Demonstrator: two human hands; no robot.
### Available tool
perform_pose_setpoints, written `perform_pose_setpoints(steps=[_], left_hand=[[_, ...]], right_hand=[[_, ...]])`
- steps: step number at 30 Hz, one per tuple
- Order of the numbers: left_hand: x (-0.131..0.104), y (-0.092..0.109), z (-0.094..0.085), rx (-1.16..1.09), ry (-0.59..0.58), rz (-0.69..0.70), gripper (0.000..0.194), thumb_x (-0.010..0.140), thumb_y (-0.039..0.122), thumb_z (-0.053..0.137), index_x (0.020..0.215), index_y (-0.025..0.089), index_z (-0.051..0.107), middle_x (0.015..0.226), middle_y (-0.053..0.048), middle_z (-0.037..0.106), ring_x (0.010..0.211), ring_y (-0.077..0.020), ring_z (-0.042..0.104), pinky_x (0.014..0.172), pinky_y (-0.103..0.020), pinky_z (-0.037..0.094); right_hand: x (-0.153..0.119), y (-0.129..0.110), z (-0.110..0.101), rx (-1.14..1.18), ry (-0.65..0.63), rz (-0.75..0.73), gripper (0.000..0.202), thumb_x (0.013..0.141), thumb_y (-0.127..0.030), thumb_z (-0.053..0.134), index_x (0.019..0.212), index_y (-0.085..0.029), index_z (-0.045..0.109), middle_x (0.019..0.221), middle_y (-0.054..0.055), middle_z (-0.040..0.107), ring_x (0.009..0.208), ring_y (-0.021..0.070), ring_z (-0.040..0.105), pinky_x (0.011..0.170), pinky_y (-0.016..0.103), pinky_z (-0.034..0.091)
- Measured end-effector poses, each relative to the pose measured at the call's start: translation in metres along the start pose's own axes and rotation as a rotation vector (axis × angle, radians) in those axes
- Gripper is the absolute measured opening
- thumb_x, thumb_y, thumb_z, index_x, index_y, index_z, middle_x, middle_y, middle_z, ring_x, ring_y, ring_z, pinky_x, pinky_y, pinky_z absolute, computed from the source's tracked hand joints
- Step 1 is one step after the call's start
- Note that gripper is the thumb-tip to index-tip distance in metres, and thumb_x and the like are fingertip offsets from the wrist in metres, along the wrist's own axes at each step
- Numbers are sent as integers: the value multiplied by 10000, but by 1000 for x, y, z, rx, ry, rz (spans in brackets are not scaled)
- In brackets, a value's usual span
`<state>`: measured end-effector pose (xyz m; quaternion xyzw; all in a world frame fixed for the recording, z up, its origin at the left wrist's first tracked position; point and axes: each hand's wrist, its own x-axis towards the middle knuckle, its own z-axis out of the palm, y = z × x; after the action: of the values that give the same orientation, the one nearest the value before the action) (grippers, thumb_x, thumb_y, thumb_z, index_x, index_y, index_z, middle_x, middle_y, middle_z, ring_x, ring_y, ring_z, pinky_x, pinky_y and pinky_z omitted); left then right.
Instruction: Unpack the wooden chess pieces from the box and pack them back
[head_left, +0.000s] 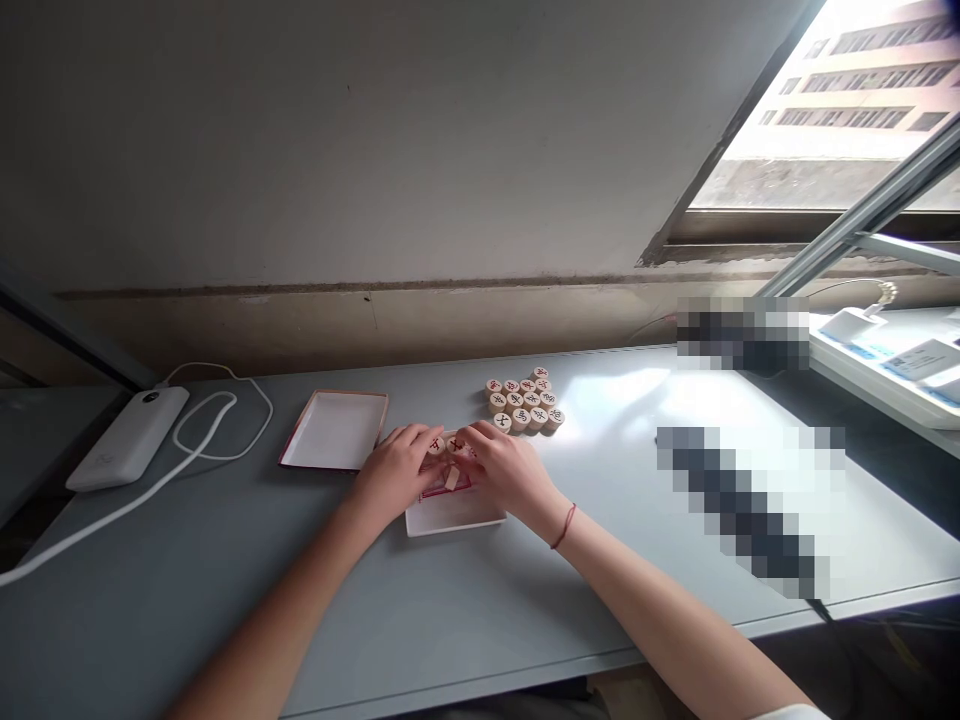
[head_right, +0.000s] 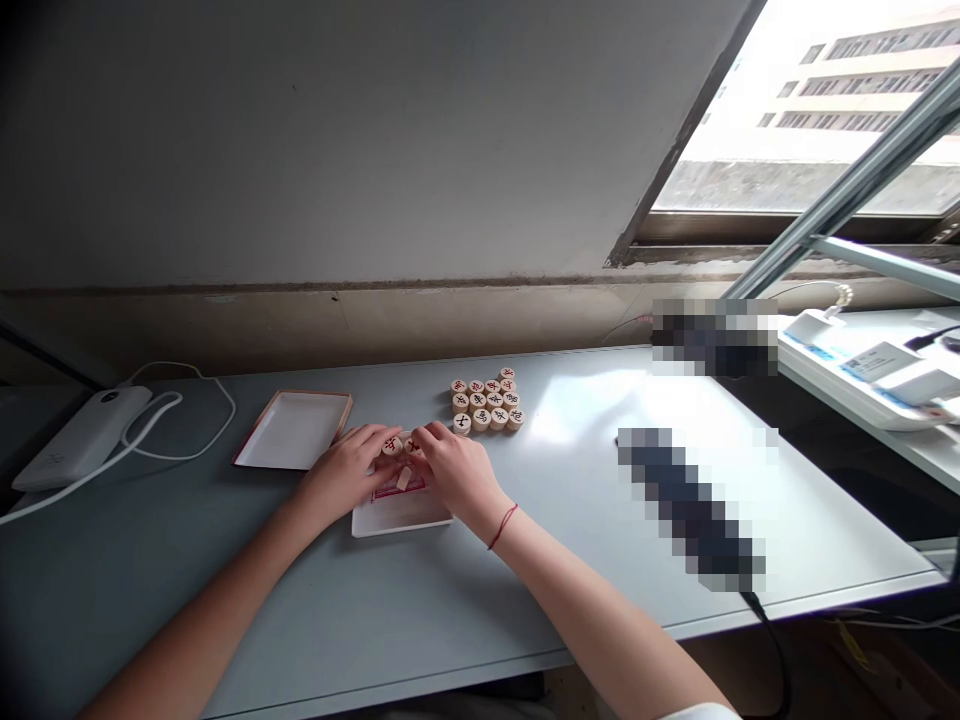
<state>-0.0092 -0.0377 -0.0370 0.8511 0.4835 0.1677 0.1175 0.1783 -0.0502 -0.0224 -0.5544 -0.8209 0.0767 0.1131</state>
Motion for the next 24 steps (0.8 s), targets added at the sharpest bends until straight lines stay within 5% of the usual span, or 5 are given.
perform_pose_setpoints(steps=[6,12,24], left_hand=[[1,7,-3,23,-6,-34,338,878,283,547,1216,260,539,1141,-37,614,1020,-224,595,867,-362,496],[0,6,-5,-38,-19,-39,323,895,220,497,1211,267,541,1140,-33,610,1027,-208,585,860,-349,501],[0,5,-9,-67,-58,-40,349,892,200,474,1232,250,530,1172,-50,591,1057,-216,578,906,-377,489]], right_hand=[[-6,2,-6,67,22,-47,221,899,-166,458,1041,-213,621,974,52,624,696,122,583,528,222,332],[-18,-5,-11,177,-39,-457,262,878,-212,518,1093,-277,653,1119,46,607,751,116,583,612,225,402],[-13,-13,-11,-4,-110,-584,292,938,-255,497,1165,-374,637,1080,29,617,763,106,585,587,216,397]])
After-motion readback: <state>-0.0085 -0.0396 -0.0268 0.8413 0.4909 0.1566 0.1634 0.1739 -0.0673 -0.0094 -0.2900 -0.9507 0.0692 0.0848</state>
